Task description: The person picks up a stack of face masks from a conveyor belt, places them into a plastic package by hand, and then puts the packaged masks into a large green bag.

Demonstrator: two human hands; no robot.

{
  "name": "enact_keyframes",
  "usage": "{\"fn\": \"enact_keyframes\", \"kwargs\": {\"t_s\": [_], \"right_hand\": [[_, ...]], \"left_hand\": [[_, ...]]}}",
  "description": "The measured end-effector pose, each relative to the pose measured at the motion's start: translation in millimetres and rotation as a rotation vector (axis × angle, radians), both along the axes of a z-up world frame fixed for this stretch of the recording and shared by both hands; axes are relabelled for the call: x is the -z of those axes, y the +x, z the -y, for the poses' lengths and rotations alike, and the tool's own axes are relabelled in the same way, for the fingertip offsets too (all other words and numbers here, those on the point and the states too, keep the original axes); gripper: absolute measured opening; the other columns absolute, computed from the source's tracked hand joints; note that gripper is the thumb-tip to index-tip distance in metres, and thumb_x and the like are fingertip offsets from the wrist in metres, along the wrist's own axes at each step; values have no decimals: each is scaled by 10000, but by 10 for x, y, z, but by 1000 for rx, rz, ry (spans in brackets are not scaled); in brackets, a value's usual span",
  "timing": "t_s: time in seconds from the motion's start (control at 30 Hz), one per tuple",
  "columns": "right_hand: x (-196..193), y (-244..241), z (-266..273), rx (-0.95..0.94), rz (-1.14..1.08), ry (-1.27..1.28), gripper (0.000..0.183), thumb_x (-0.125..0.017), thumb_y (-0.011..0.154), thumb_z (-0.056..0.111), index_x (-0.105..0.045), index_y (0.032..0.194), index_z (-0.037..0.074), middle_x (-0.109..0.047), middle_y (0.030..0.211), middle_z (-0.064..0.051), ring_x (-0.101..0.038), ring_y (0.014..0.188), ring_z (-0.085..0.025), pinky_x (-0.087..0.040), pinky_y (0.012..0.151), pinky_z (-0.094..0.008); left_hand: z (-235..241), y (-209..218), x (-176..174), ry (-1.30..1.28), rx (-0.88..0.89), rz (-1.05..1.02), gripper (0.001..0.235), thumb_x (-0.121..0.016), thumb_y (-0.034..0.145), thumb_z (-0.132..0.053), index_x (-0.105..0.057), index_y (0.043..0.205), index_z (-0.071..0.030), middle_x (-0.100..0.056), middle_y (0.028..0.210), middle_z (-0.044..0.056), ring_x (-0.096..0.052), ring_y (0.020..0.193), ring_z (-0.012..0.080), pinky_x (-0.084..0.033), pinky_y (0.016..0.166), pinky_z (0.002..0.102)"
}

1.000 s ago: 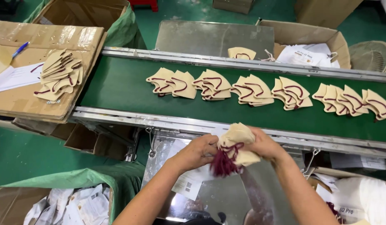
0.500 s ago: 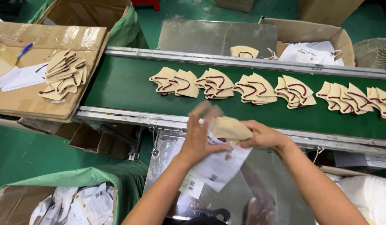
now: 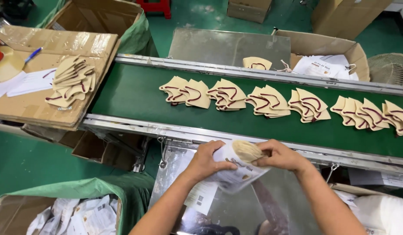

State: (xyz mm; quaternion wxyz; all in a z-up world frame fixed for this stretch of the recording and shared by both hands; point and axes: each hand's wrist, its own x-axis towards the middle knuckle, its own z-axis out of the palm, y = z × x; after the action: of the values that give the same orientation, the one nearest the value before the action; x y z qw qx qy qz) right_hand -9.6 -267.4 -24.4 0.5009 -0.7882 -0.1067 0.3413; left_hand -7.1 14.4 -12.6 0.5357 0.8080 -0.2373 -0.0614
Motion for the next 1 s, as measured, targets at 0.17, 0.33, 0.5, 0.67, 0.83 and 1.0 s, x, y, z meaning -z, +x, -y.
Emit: {"fn": "enact_keyframes", "kwargs": {"t_s": [0.17,0.33,0.5,0.67,0.83,1.0], "right_hand": [[84,-198,-287,-184,118,-87,248,-817,735,74,-766,960,-16,-819,913,-98,-662,838,-116,-563,759,-301],[4,-248,-255,49,226,177,270,-714,791,41,-770,1052,2,-765,1076,-100,-684,959,-146,-552,821,-303],[116,-252,-238,72,299,274,250,-710,820,62,-776,1053,-2,-746,1097,-117,-696,989,-174,-549,838,-320],[452,-280,-243,-143,266,110,200,-699,951,176,-736,943,-21,-778,865,-110,-687,769,-164,-545,731,-312],[-138,-214,-496,200,424,191,279,-702,894,219,-706,1070,3,-734,931,-103,-648,843,-137,-537,735,-328],[-5,-303,-743,181,479,118,292,-727,915,255,-719,1049,-5,-752,831,-106,-643,748,-138,-550,691,-336]], "left_hand": [[104,-168,62,-28,68,-21,464,-925,682,-352,-742,992,-60,-754,908,119,-731,827,286,-565,758,369],[170,-178,44,-68,16,-12,430,-913,684,-306,-723,973,-49,-746,890,109,-730,810,268,-567,745,358],[172,-198,91,-139,13,-27,361,-881,753,-268,-724,973,-29,-741,882,108,-713,792,247,-558,725,343],[126,-316,279,-154,-58,-116,225,-800,865,-217,-764,983,-29,-753,828,95,-717,764,195,-552,698,308],[38,-247,127,-191,-118,-162,195,-748,890,-204,-749,975,-29,-759,808,95,-704,737,194,-550,686,315],[44,-151,285,-123,-140,38,190,-761,874,-196,-749,928,-14,-744,807,102,-695,714,178,-544,673,322]]}}
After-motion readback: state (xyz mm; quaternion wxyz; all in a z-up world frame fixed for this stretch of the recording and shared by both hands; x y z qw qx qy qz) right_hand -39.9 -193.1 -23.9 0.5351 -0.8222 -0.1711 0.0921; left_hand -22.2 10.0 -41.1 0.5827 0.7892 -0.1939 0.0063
